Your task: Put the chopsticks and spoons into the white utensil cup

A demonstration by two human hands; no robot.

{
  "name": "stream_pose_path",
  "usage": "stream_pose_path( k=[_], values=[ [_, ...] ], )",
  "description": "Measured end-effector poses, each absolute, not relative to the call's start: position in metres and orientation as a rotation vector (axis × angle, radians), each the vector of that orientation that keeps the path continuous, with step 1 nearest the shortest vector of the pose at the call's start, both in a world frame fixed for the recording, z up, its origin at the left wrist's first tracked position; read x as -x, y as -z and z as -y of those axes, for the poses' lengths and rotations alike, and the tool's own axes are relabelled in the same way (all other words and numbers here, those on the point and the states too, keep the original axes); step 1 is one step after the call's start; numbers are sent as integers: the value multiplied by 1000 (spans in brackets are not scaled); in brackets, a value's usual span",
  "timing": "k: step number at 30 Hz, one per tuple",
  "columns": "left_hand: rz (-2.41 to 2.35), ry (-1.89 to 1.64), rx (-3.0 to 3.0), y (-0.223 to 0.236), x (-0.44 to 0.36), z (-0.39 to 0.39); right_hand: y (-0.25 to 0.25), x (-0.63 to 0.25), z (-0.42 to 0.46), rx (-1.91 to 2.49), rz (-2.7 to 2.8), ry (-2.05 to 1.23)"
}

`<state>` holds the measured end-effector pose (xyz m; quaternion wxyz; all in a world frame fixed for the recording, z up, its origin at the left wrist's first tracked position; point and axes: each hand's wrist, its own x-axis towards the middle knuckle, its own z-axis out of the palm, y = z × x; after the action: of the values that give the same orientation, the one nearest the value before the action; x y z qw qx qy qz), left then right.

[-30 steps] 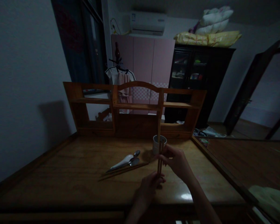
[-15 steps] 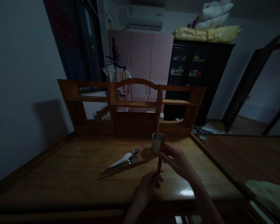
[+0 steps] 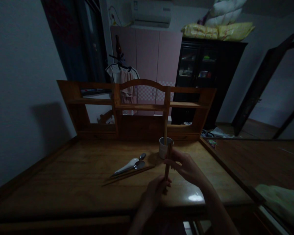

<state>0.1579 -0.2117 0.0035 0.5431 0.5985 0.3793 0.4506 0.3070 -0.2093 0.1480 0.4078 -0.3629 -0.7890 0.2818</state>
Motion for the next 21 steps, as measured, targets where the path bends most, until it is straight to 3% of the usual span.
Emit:
stream_pose_path(
  k=[21],
  values=[
    [-992, -1011, -1408, -18, -156, 219, -147, -307, 207, 932, 2001, -700]
  ],
)
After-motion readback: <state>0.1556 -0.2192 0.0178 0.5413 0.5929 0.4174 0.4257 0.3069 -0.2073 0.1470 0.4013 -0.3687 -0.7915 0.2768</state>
